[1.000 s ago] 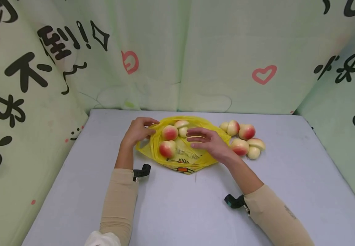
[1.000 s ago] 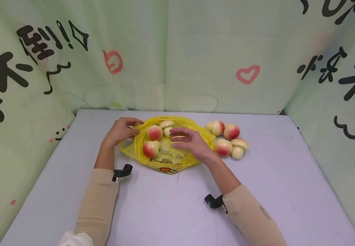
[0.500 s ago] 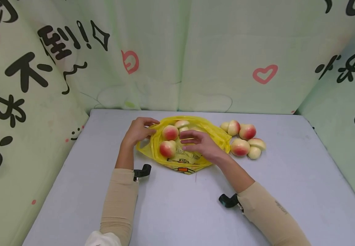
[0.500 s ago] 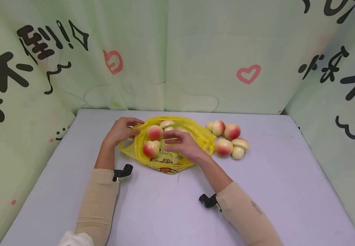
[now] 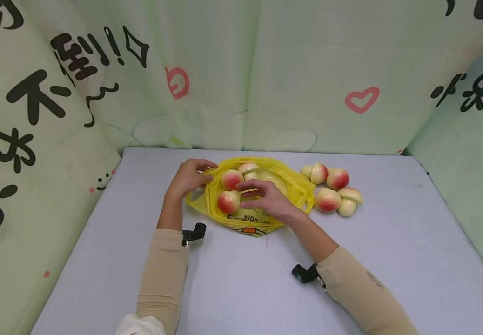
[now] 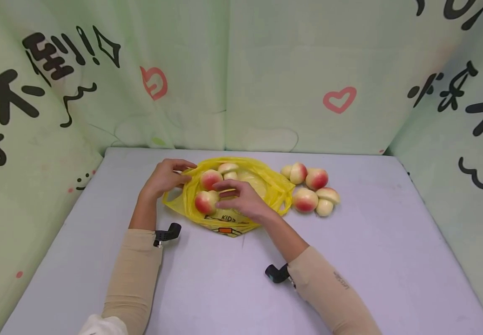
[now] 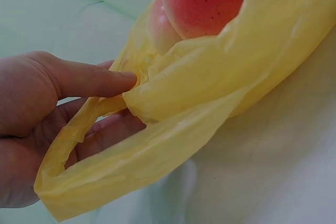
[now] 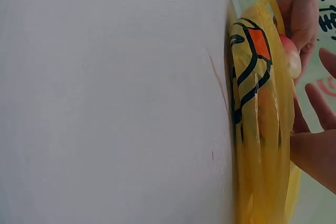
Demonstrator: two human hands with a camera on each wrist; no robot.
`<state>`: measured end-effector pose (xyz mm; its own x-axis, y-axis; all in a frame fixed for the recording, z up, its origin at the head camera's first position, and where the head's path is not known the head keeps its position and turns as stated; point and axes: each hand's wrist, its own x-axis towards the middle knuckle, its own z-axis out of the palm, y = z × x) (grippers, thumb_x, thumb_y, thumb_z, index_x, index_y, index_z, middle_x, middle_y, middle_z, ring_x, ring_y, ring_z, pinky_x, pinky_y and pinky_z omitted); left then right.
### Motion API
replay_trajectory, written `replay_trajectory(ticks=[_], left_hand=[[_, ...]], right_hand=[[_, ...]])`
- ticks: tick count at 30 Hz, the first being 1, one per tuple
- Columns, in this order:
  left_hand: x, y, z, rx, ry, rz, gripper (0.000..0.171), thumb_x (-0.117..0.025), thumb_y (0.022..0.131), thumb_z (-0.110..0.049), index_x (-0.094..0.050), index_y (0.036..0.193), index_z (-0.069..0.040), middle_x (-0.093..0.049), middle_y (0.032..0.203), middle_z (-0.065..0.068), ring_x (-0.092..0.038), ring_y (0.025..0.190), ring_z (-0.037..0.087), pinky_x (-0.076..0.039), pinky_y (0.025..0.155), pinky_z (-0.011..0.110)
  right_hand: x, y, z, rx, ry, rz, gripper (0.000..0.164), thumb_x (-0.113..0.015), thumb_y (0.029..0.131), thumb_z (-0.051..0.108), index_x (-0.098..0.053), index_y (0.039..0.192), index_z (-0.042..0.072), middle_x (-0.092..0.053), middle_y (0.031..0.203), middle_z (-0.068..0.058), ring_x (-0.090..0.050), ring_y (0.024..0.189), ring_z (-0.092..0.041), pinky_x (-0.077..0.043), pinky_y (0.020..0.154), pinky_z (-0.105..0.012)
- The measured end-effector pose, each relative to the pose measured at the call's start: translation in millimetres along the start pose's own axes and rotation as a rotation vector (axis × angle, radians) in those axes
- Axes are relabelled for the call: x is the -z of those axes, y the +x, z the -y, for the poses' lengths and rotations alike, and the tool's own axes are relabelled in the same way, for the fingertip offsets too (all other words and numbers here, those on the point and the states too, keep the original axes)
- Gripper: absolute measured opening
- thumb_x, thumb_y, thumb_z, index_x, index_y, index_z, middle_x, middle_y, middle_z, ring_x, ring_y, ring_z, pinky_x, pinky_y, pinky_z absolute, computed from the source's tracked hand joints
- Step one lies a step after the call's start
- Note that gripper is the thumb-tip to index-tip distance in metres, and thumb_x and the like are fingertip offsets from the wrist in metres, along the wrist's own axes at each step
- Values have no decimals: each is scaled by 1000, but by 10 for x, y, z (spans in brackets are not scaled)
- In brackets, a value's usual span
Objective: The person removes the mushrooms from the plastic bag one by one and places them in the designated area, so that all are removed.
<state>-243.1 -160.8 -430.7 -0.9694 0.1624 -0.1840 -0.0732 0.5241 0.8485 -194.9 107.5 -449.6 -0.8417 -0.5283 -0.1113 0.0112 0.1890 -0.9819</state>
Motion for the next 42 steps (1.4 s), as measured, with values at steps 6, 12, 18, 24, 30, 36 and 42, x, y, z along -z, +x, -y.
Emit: replay_trajectory(ticks=[6,12,18,24,30,36,42], left_hand=[[9,-7,-8,-3,0,-1,34,-68,97,-4,-72,130,-12,-67,129,14,-69,109,31,-65,88,38],[4,1,3,-15,-4,-2,34,-68,97,-4,-72,129,-11,-68,128,14,-70,108,31,-65,87,39],[3,13,18,-28,-1,-1,33,-69,97,-4,-73,129,-11,-69,128,14,-71,107,31,-65,86,38],[12,21,20,-23,-5,-2,33,-69,97,-4,-73,128,-12,-68,127,13,-70,107,30,-65,86,37],[16,23,36,-29,-1,-1,32,-69,97,-4,-73,128,-12,-69,127,14,-71,107,31,-65,86,38],[19,11,22,-28,1,1,33,-68,97,-4,-73,128,-12,-69,128,14,-70,108,31,-65,86,38],[20,6,13,-24,6,4,33,-68,98,-5,-72,130,-12,-69,129,14,-71,107,31,-65,86,38]], right_hand=[[-58,23,17,-17,-64,-23,48,-78,92,11,-65,138,10,-63,141,-7,-60,131,-32,-56,108,-39],[-108,38,25,-30,-135,-39,49,-81,90,15,-66,137,13,-64,139,-4,-60,129,-30,-55,109,-42],[-157,71,-10,-43,-204,-68,47,-83,89,19,-68,134,18,-64,137,-3,-62,125,-28,-56,106,-41],[-214,95,-9,-29,-250,-87,48,-84,88,19,-67,133,16,-64,137,-5,-64,121,-30,-57,105,-44],[-260,97,10,-35,-276,-106,48,-85,88,21,-67,132,16,-62,138,-6,-64,120,-31,-58,104,-44],[-283,104,22,-38,-283,-114,48,-86,87,20,-68,132,16,-58,139,-7,-65,120,-31,-59,102,-43],[-281,98,22,-49,-282,-110,50,-86,87,22,-67,133,15,-59,138,-7,-65,120,-30,-59,103,-43]])
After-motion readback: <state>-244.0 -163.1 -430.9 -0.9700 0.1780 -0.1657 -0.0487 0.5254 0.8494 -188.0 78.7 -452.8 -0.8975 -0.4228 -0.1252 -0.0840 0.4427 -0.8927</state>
